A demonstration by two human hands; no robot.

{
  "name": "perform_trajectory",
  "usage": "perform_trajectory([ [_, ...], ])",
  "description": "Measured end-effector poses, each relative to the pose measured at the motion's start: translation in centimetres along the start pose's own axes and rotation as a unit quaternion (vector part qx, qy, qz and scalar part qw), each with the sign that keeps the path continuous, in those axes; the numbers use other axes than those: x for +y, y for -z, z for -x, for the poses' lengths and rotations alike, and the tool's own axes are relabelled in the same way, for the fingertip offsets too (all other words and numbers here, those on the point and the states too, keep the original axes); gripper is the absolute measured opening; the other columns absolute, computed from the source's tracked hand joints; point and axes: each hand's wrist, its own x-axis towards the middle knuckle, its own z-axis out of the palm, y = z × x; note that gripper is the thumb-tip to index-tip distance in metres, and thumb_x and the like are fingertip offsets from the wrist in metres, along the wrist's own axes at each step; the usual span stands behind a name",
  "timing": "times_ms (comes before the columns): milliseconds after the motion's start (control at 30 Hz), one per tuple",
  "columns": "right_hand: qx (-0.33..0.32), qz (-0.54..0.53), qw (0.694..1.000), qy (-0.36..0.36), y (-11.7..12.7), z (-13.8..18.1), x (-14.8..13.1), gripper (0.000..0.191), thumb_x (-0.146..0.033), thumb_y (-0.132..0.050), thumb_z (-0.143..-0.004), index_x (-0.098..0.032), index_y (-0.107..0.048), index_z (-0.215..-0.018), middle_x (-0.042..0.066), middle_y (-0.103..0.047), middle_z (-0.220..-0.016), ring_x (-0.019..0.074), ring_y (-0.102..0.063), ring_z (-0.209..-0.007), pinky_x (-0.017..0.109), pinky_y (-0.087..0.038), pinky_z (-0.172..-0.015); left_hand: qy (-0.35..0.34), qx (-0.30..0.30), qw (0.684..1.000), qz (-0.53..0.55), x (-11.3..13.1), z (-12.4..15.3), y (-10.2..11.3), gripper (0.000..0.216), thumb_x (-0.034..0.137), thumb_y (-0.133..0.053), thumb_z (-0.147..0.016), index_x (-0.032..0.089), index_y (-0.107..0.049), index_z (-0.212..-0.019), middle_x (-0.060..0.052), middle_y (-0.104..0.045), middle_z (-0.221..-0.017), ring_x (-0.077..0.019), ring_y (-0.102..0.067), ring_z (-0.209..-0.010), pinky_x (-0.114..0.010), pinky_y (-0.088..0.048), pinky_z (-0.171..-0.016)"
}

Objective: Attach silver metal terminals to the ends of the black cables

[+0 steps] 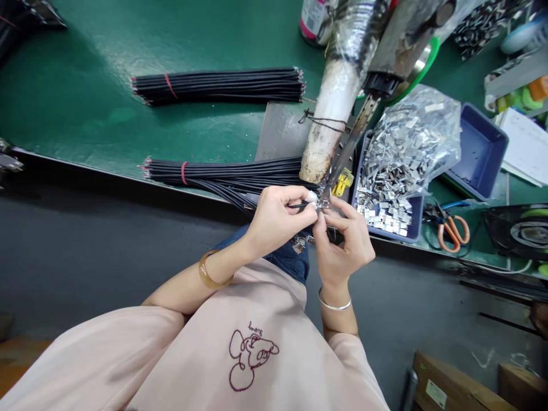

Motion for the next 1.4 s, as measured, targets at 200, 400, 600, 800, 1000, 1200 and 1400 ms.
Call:
perform_trajectory([
  [200,-0.004,0.0,1.0,-0.017,-0.1,-0.1,0.2,0.012,-0.011,-0.072,-0.087,-0.021,-0.066,-0.088,0.002,-0.078,-0.1,0.0157,-0.076,-0.092,0.027,-0.063,-0.076,0.002,-0.014,0.999,-0.044,0.1,0.1,0.0,0.013,0.019,-0.061,-0.076,0.012,-0.065,-0.066,0.005,-0.033,-0.055,-0.0065,-0.025,-0.056,-0.021,-0.019,-0.05],
  [400,-0.001,0.003,1.0,-0.005,0.0,-0.1,-0.1,0.013,-0.013,-0.073,-0.087,-0.024,-0.067,-0.09,0.003,-0.077,-0.104,0.0185,-0.076,-0.093,0.032,-0.064,-0.079,-0.025,-0.009,0.999,-0.035,0.4,0.2,0.2,0.013,0.019,-0.06,-0.078,0.013,-0.064,-0.067,0.005,-0.036,-0.056,-0.0064,-0.025,-0.055,-0.022,-0.018,-0.049],
  [600,-0.026,0.014,0.999,0.029,0.8,1.0,0.7,0.014,-0.014,-0.069,-0.09,-0.024,-0.063,-0.097,0.005,-0.077,-0.109,0.0179,-0.077,-0.094,0.03,-0.063,-0.081,-0.021,-0.049,0.997,-0.055,0.1,0.3,0.4,0.018,0.017,-0.058,-0.077,0.013,-0.055,-0.059,0.006,-0.031,-0.056,-0.0064,-0.026,-0.056,-0.021,-0.021,-0.051],
  [800,-0.104,0.047,0.985,0.132,1.7,0.4,1.1,0.011,-0.014,-0.061,-0.096,-0.021,-0.057,-0.103,0.009,-0.078,-0.103,0.0155,-0.076,-0.091,0.023,-0.058,-0.073,-0.015,-0.163,0.986,-0.013,0.2,0.5,2.2,0.018,0.021,-0.059,-0.084,0.012,-0.062,-0.069,0.006,-0.027,-0.058,-0.0068,-0.023,-0.056,-0.023,-0.019,-0.051],
  [1000,-0.075,0.068,0.979,0.175,2.5,-0.1,0.1,0.005,-0.018,-0.057,-0.099,-0.022,-0.056,-0.097,0.002,-0.076,-0.081,0.0123,-0.073,-0.07,0.022,-0.054,-0.065,-0.054,-0.214,0.975,-0.028,0.5,1.2,4.0,0.015,0.027,-0.064,-0.089,0.012,-0.068,-0.088,0.004,-0.048,-0.063,-0.008,-0.036,-0.058,-0.023,-0.029,-0.055],
  [1200,-0.061,0.058,0.984,0.157,2.8,0.2,-0.5,0.013,-0.013,-0.064,-0.092,-0.023,-0.056,-0.098,0.004,-0.076,-0.087,0.0142,-0.072,-0.075,0.024,-0.055,-0.069,-0.184,-0.156,0.968,-0.068,-0.1,1.3,3.7,0.017,0.028,-0.065,-0.092,0.014,-0.071,-0.086,-0.001,-0.062,-0.072,-0.0097,-0.046,-0.06,-0.023,-0.037,-0.059],
  [1400,-0.087,0.021,0.992,0.089,2.5,0.6,-0.3,0.007,-0.017,-0.059,-0.096,-0.023,-0.057,-0.096,0.002,-0.073,-0.088,0.0136,-0.071,-0.079,0.025,-0.056,-0.07,-0.152,-0.235,0.957,-0.074,-0.3,0.6,4.0,0.032,0.03,-0.053,-0.099,0.015,-0.062,-0.073,0.001,-0.057,-0.062,-0.009,-0.048,-0.058,-0.022,-0.038,-0.059],
])
